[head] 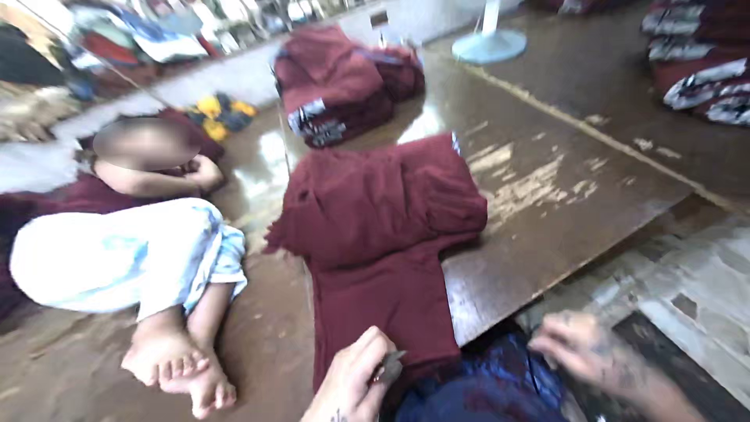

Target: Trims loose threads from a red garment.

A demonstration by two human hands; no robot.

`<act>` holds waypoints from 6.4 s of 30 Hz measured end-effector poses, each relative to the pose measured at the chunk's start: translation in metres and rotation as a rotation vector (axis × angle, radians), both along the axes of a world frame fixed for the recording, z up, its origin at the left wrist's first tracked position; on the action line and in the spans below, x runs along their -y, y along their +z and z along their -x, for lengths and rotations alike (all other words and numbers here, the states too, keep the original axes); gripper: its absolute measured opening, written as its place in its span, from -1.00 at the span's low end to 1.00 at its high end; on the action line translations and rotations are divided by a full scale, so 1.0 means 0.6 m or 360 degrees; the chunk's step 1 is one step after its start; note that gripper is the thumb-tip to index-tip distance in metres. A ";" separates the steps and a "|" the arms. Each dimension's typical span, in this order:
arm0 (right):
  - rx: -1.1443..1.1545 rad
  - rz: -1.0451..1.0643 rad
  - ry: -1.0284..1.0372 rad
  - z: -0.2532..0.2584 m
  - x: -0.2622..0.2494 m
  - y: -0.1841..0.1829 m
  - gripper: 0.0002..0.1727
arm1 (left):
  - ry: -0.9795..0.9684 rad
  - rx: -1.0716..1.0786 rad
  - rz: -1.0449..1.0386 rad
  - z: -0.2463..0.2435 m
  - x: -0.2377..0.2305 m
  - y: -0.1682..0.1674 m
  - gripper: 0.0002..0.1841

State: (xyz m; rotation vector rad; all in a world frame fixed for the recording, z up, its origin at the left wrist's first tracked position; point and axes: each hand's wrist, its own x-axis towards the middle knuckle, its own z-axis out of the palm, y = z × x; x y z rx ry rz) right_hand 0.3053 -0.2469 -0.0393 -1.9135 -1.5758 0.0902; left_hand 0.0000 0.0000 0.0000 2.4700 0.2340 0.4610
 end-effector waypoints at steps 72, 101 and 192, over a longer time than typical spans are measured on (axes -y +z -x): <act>-0.0835 -0.0446 0.0898 0.054 -0.078 -0.039 -0.60 | 0.0051 0.0018 -0.0150 -0.079 0.080 -0.030 -0.63; -0.0410 -0.0624 0.0689 0.088 -0.082 -0.054 -0.81 | 0.0009 -0.0084 -0.0547 -0.037 0.080 -0.040 -0.79; -0.0267 -0.0933 0.0563 0.119 -0.078 -0.007 -0.57 | 0.0144 0.0081 -0.0308 -0.042 0.063 0.029 -0.56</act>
